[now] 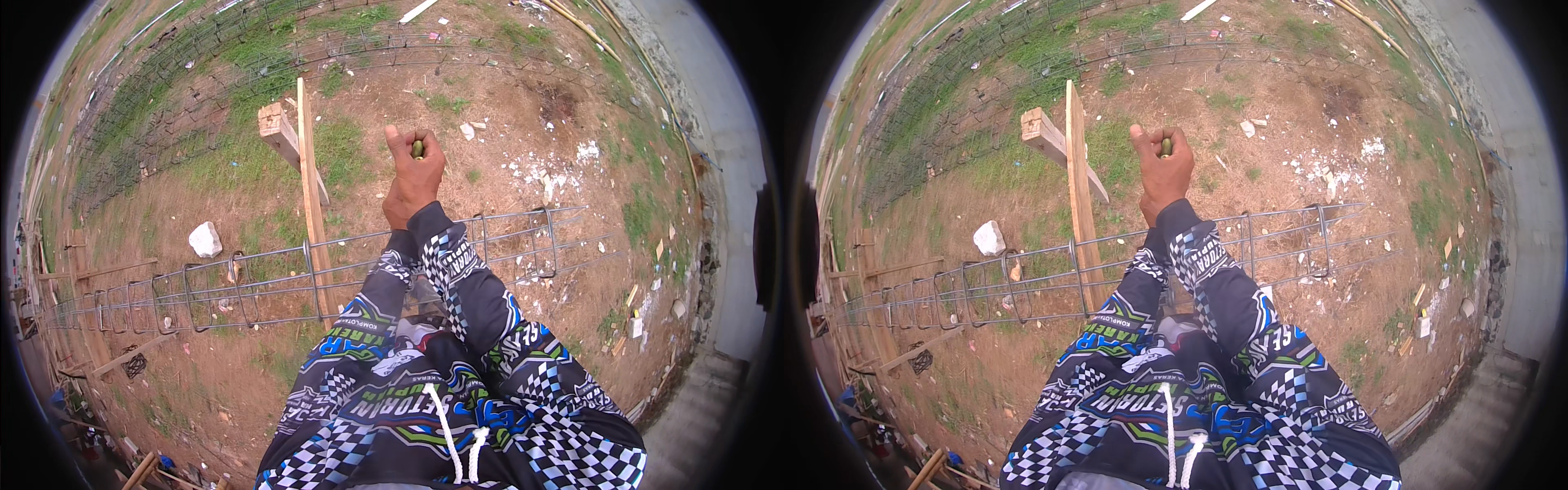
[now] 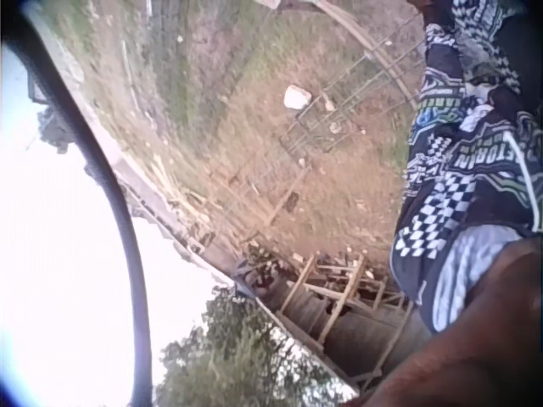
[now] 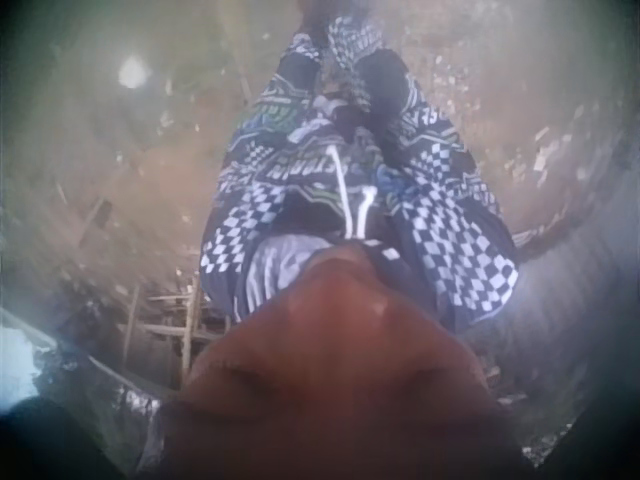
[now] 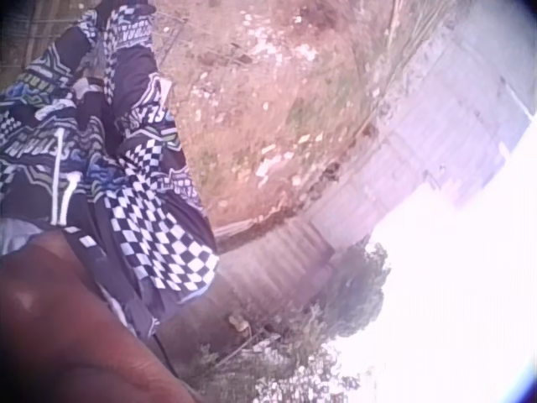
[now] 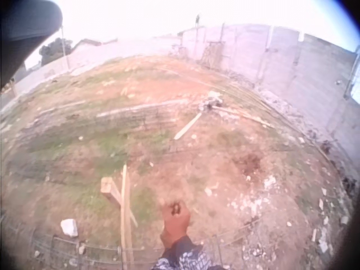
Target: The person uses pliers to twist and secure wire ties on a metal wire mesh frame laid on the ground. They repeatedly pick up wire ties, position them on the mesh, and twist them with pliers to fasten the structure.
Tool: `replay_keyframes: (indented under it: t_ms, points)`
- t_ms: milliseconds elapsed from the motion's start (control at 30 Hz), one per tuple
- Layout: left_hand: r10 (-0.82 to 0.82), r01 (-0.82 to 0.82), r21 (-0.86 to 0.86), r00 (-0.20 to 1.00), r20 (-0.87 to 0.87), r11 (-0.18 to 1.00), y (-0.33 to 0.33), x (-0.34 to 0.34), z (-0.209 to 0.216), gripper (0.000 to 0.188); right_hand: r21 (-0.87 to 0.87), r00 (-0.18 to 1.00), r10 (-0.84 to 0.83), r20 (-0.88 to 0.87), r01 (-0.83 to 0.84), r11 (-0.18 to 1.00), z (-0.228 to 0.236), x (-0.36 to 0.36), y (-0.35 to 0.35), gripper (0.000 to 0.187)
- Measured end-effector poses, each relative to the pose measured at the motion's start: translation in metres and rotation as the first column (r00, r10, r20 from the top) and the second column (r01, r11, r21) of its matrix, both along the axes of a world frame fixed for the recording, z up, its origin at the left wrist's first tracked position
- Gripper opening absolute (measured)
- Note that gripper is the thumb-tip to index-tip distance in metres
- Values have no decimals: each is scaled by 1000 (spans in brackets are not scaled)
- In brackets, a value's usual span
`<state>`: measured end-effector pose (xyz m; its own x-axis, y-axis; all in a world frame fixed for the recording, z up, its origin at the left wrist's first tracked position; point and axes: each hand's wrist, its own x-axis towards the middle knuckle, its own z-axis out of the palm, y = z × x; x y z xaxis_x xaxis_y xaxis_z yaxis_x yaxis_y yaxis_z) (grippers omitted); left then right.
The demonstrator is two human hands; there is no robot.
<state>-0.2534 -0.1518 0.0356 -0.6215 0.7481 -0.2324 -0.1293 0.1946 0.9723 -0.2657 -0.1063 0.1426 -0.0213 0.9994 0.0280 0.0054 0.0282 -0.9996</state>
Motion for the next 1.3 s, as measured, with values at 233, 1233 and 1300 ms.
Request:
replay_keyframes:
  t_ms: [233,1233,1300]
  points:
    - [-779,737,351,370,506,578,13,-89,0,30,-196,720,572,-393,-673,713,15,34,54,33]
    - [-550,522,175,808,210,835,-10,-49,19,30,-220,966,186,182,-144,965,6,45,-9,51]
    - [-729,747,5,647,225,665,3,-76,34,28,208,907,10,422,-107,972,12,54,-6,69]
